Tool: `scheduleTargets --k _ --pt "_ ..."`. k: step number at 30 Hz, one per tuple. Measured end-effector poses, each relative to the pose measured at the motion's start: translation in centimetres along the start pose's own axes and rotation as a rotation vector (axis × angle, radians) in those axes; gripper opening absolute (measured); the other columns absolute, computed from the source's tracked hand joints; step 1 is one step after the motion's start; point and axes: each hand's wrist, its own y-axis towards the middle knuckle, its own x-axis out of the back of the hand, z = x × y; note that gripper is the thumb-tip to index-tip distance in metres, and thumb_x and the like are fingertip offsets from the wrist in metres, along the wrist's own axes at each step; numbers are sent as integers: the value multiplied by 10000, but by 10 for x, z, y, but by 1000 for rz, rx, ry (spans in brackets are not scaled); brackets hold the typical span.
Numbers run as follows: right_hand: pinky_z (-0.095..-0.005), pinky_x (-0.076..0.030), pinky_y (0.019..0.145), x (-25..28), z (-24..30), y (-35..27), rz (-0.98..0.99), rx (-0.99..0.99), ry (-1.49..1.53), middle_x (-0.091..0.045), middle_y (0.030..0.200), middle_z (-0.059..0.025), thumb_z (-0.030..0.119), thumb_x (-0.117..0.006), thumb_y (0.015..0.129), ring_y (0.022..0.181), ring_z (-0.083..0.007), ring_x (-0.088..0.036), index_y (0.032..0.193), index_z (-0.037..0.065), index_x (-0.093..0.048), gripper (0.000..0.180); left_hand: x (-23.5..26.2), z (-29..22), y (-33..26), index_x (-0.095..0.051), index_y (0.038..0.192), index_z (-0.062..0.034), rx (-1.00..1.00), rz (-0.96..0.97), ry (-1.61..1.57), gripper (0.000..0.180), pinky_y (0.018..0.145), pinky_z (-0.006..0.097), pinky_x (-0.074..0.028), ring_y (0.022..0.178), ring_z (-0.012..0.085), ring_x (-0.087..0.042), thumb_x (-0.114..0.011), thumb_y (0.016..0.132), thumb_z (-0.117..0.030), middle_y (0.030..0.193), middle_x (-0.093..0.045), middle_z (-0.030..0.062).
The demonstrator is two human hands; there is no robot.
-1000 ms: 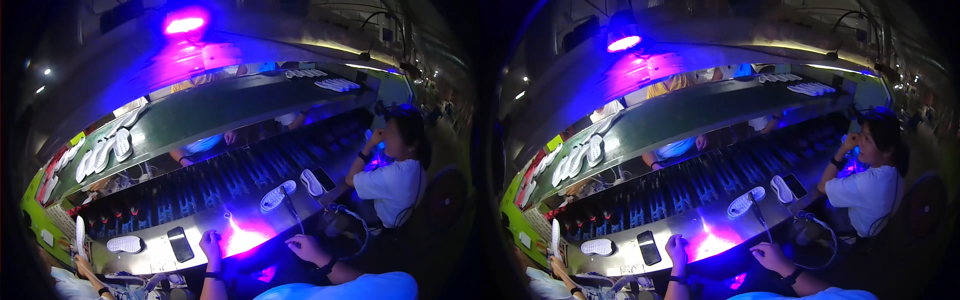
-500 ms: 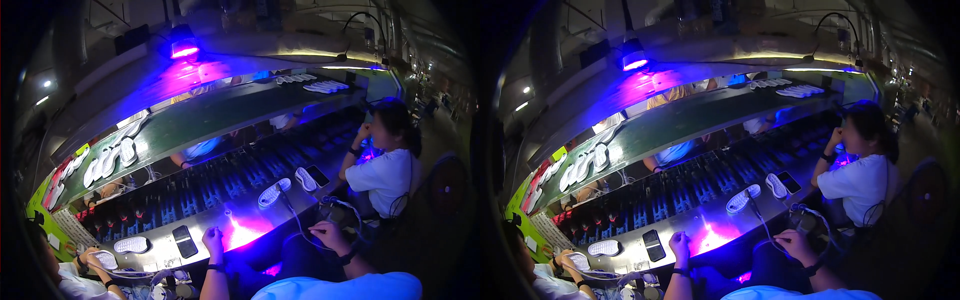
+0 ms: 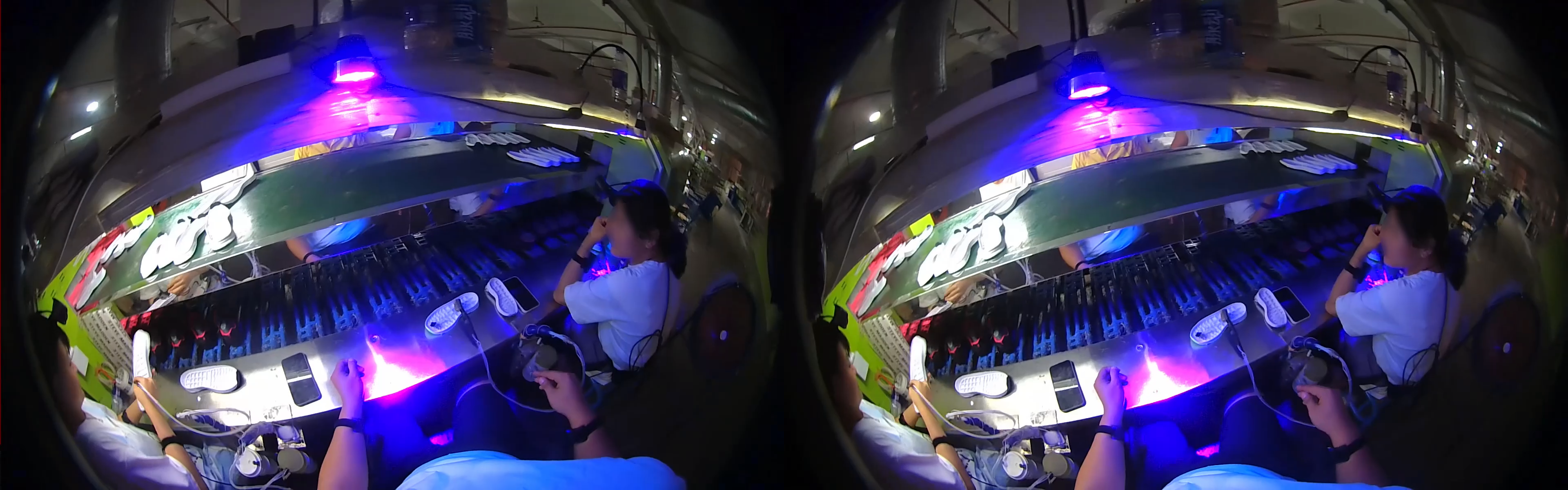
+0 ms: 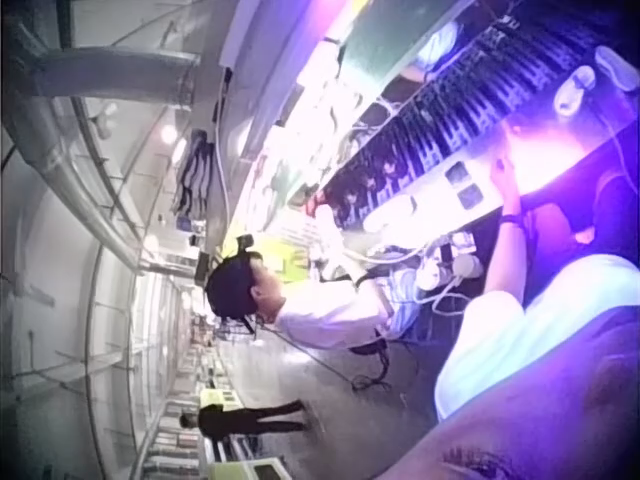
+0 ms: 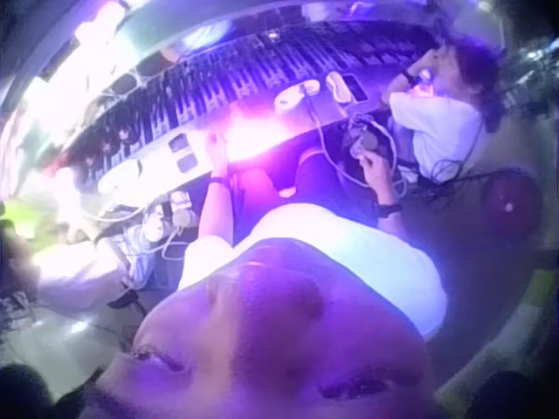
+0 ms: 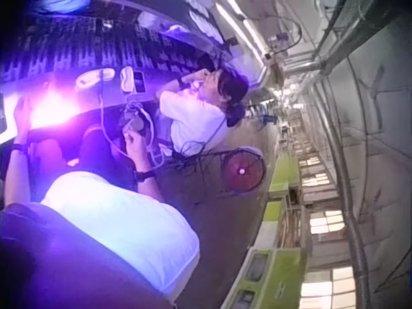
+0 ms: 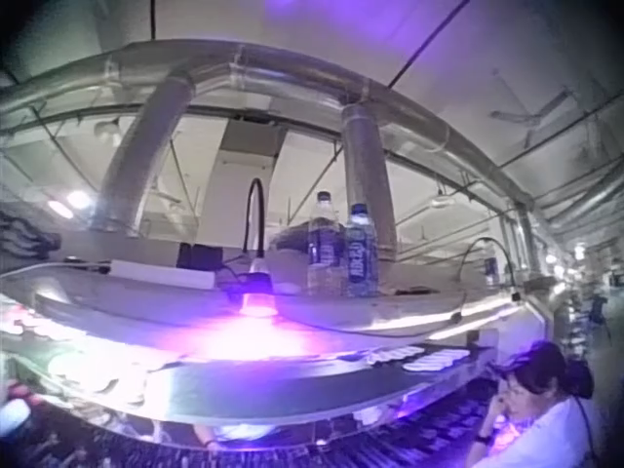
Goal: The recorder is applying a liquid adhesive or treatment to the edges and surfaces of shoe components using a small brush.
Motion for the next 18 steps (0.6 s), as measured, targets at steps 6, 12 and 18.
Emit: scheduleTargets --k 6,12,18 --pt "-296 -548 799 -21 6 17 144 0 27 -758 1003 -120 77 -712 907 890 -169 -714 1179 17 -713 279 1 2 4 -635 862 -1 -9 -3 189 254 570 281 -514 619 135 -632 -598 1015 -200 706 -646 59" --pt "-304 -543 713 -47 -18 33 133 86 83 -755 952 -136 82 -744 846 779 -180 -705 1150 53 -737 306 1 16 7 -690 819 -4 -113 -40 417 280 585 299 -520 624 124 -650 -738 922 -259 681 -685 65" --pt "-299 -536 724 -57 8 45 295 146 12 -743 1010 -136 73 -702 876 837 -195 -702 1105 49 -751 235 2 8 5 -671 919 7 -12 7 345 242 625 297 -523 663 122 -657 -685 959 -231 709 -675 63"
